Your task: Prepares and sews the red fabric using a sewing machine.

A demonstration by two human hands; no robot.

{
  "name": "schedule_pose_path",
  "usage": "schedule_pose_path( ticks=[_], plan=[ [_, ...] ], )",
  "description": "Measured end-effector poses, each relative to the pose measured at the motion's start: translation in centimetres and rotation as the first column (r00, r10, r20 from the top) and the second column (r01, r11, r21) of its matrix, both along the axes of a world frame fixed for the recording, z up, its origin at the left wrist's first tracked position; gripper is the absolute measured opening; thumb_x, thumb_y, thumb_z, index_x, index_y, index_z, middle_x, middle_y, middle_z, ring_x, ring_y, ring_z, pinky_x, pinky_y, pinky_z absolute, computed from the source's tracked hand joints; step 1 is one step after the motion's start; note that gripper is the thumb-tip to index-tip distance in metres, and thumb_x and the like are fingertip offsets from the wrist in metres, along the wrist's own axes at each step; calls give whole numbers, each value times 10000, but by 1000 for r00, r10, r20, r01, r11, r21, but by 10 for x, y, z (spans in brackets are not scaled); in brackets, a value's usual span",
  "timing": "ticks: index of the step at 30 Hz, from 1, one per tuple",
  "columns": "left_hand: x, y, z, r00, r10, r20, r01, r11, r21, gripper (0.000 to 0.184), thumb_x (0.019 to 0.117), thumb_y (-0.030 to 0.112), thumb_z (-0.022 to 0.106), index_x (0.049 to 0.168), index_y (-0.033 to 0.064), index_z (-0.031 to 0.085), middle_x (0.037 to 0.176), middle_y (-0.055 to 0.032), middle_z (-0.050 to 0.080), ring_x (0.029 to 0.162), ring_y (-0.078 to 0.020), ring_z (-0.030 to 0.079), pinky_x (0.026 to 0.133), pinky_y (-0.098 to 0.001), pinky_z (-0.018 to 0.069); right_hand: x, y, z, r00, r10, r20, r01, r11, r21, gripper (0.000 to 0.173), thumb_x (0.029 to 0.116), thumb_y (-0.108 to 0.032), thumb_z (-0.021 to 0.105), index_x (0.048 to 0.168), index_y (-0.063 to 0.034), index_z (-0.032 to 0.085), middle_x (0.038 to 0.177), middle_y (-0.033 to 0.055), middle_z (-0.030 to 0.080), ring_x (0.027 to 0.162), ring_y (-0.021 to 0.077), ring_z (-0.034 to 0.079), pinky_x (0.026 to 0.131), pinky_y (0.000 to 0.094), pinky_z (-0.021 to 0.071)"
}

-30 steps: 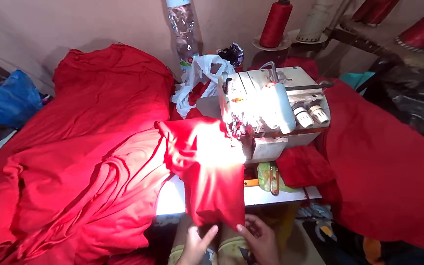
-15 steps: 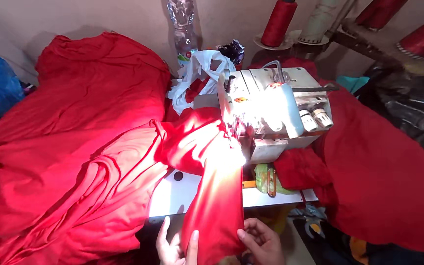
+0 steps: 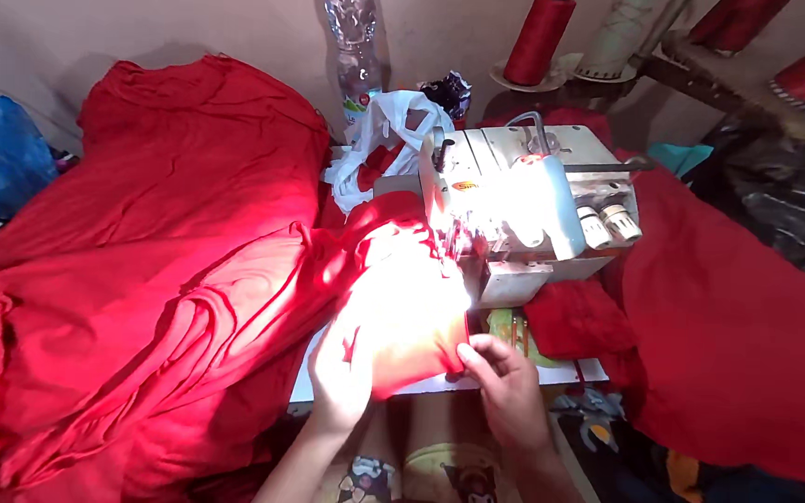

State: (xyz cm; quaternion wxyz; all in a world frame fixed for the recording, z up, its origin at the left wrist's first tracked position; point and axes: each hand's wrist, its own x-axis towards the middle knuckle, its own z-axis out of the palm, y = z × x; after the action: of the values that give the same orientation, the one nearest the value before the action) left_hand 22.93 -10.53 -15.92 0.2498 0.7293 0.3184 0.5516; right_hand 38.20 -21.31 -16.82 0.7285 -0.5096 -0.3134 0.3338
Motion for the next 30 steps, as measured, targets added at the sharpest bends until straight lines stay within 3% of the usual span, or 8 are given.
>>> schedule_pose_path(
  ticks=[3,7,15,19,22,25,28,30],
  plan=[
    [8,24,12,997,27,-74,-36,993,-117,241,864,42,670,1038,-124,671,911,-70,701,835,49,619,789,-123,511,10,22,10,989,-74,128,71,997,29,89,912,-3,633,867,-54,691,745,-71,697,613,-3,650,587,174,577],
    [24,58,29,995,-17,-102,-21,933,-360,368,925,86,681,1263,-55,645,1141,-95,709,976,-19,640,890,-219,521,24,54,8,918,-235,319,218,972,87,196,858,-51,671,684,-106,598,624,-114,568,534,-68,514,517,116,453],
    [38,107,17,999,-46,18,50,900,-432,513,990,188,629,1398,-108,530,1404,-271,567,1297,-243,560,1096,-348,428,23,57,10,899,-278,338,289,957,16,315,902,-88,680,642,-175,525,556,-125,511,461,-41,477,462,137,422],
    [14,72,2,995,102,23,-88,934,-346,606,997,202,637,1515,-22,415,1141,-143,615,846,-101,606,757,-260,528,8,38,20,911,-229,343,233,972,31,316,935,-112,631,630,-155,559,538,-133,526,459,-58,499,460,131,448],
    [-7,18,-17,978,158,134,-130,971,-198,705,938,82,651,1501,-162,306,1261,-216,619,1089,-89,626,972,-249,513,-6,34,18,917,-98,387,107,994,-1,349,971,-178,619,629,-114,609,550,-117,537,481,-70,509,467,123,445],
    [-7,-56,-34,970,151,189,-103,965,-241,734,892,14,674,1442,-247,264,1240,-223,612,1051,-10,643,903,-164,533,-22,38,7,909,-42,416,53,998,-15,237,938,-212,675,753,-66,656,650,-83,593,568,-83,543,539,102,465],
    [0,-104,-52,961,27,276,80,926,-368,850,878,-40,674,1494,-235,123,1372,-216,570,1027,32,667,868,-158,561,-25,31,-4,889,-111,444,117,993,14,176,956,-121,632,936,26,727,831,4,714,740,-67,639,699,110,538],
    [-1,-113,-64,936,-50,349,189,907,-377,883,866,-73,674,1524,-175,94,1129,-94,717,798,2,712,748,-205,610,-6,24,-10,839,-183,513,217,976,-6,200,979,-107,585,933,36,716,833,24,705,746,-57,633,712,125,533]
  ],
)
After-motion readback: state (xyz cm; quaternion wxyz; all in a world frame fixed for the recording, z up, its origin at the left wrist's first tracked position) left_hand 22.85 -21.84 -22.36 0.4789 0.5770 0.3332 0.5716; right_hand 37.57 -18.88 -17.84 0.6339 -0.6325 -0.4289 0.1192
